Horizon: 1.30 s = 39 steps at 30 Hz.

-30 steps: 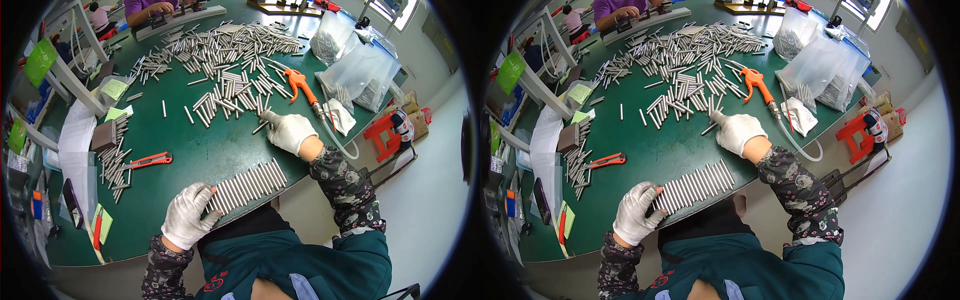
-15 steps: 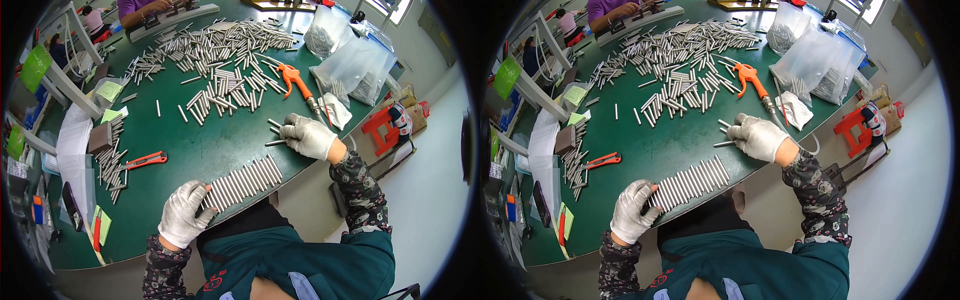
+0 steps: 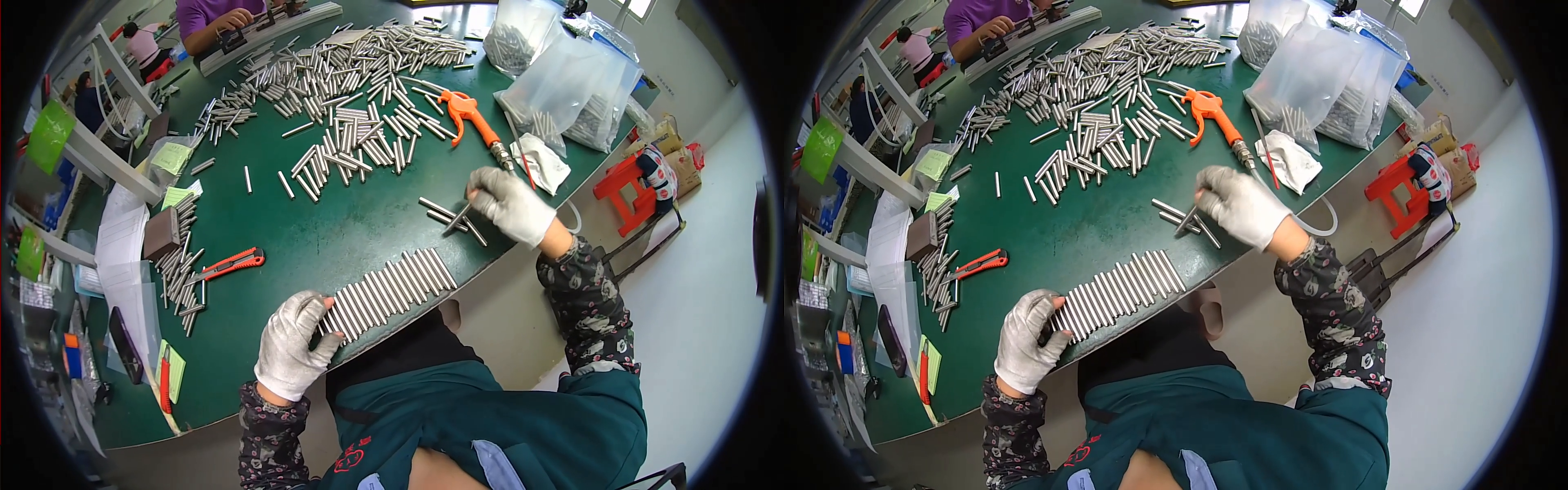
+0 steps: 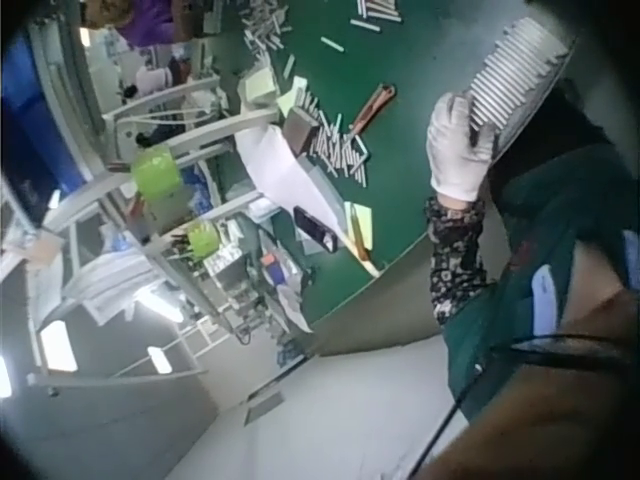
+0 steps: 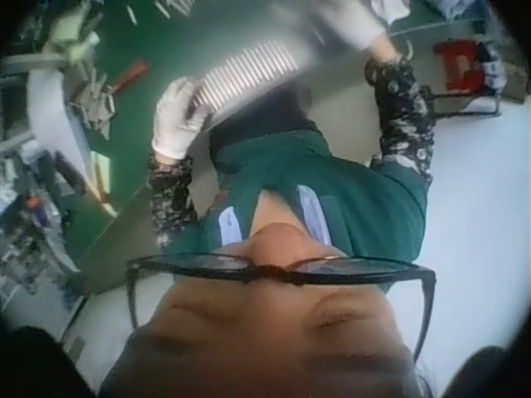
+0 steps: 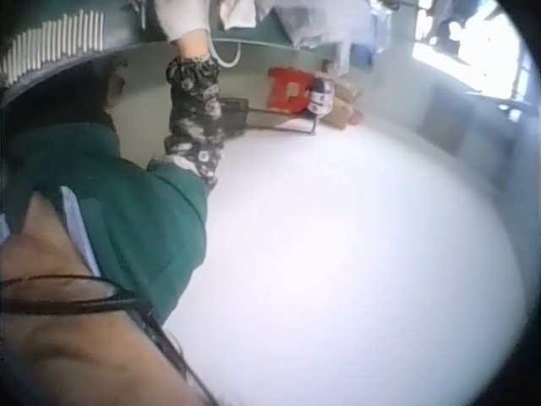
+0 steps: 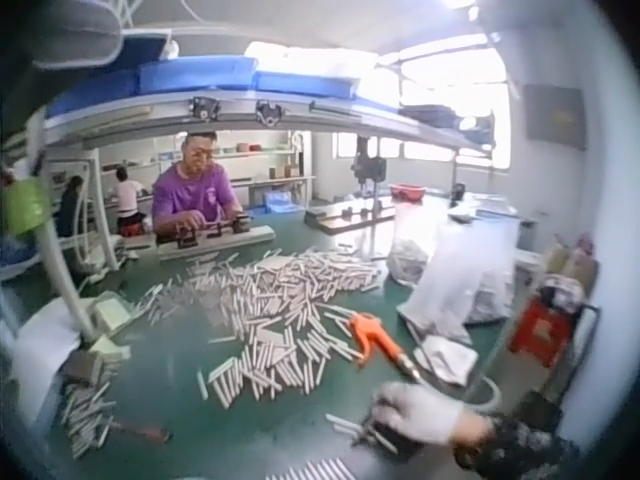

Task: The recorder sorts small cylindrical metal pins and bundles them into organized packs using rubber bands.

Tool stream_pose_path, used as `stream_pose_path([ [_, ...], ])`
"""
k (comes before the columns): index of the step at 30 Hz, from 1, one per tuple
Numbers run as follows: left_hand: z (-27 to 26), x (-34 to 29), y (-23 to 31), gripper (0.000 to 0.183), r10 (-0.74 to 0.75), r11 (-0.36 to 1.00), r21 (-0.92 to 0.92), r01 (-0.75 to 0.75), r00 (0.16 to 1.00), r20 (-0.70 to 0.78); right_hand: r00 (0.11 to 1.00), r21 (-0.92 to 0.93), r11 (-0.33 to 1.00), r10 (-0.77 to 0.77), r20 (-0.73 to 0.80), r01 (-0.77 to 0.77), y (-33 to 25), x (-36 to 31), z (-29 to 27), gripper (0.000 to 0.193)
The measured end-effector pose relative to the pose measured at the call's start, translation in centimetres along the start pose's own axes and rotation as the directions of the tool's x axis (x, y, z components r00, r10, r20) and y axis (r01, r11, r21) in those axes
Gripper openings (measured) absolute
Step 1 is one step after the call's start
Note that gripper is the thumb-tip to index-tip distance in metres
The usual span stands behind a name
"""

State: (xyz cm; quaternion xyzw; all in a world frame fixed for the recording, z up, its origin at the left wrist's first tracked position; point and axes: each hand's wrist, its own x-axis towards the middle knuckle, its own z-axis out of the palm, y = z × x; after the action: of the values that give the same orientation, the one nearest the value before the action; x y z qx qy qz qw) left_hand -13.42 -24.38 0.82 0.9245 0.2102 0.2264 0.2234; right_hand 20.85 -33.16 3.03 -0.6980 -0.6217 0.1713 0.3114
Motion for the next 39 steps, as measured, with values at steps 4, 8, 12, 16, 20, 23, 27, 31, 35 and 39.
stream_pose_path([
  [4, 0.1, 0.0, 0.1, 0.046, -0.029, 1.0, 0.009, 0.029, 0.999, -0.023, 0.993, -0.21, 0.978, -0.026, -0.112, 0.002, -0.3, 1.2, -2.6, 0.019],
  [8, 0.0, 0.0, 0.0, 0.044, -0.039, 0.999, 0.003, 0.039, 0.999, -0.024, 0.964, -0.485, 0.868, 0.212, 0.159, -0.11, -0.2, 3.2, -3.0, 0.024],
  [12, 0.2, 0.0, 0.1, 0.042, -0.057, 0.998, -0.013, 0.057, 0.998, -0.021, 0.972, -0.428, 0.892, 0.21, 0.103, -0.147, 0.2, 3.8, -0.2, 0.026],
  [16, 0.1, 0.2, 0.2, 0.041, -0.051, 0.998, -0.022, 0.05, 0.999, -0.004, 0.998, -0.369, 0.929, 0.031, 0.061, -0.007, -0.9, 4.4, 0.5, 0.027],
  [20, 0.1, 0.0, -0.1, 0.041, -0.042, 0.998, -0.043, 0.04, 0.998, -0.041, 0.964, -0.415, 0.902, 0.204, 0.168, -0.119, -2.4, 6.0, 2.3, 0.028],
  [23, 0.1, 0.2, 0.1, 0.041, -0.054, 0.997, -0.051, 0.052, 0.998, -0.029, 0.934, -0.427, 0.887, 0.288, 0.21, -0.177, -2.5, 6.5, 2.4, 0.029],
  [27, 0.1, 0.1, 0.0, 0.043, -0.055, 0.997, -0.051, 0.054, 0.998, -0.023, 0.904, -0.44, 0.874, 0.341, 0.26, -0.203, -2.1, 6.6, 1.8, 0.031],
  [31, 0.0, 0.2, 0.1, 0.043, -0.071, 0.996, -0.055, 0.07, 0.997, -0.013, 0.915, -0.379, 0.904, 0.309, 0.26, -0.198, -1.5, 5.9, 1.4, 0.031],
  [35, 0.0, 0.2, 0.1, 0.044, -0.062, 0.998, -0.035, 0.061, 0.998, -0.015, 0.955, -0.343, 0.923, 0.245, 0.169, -0.177, -2.5, 4.7, 1.2, 0.026],
  [39, -0.1, 0.2, 0.1, 0.045, -0.064, 0.997, -0.044, 0.063, 0.998, -0.009, 0.968, -0.366, 0.925, 0.172, 0.18, -0.096, -4.7, 2.7, 2.2, 0.021],
])
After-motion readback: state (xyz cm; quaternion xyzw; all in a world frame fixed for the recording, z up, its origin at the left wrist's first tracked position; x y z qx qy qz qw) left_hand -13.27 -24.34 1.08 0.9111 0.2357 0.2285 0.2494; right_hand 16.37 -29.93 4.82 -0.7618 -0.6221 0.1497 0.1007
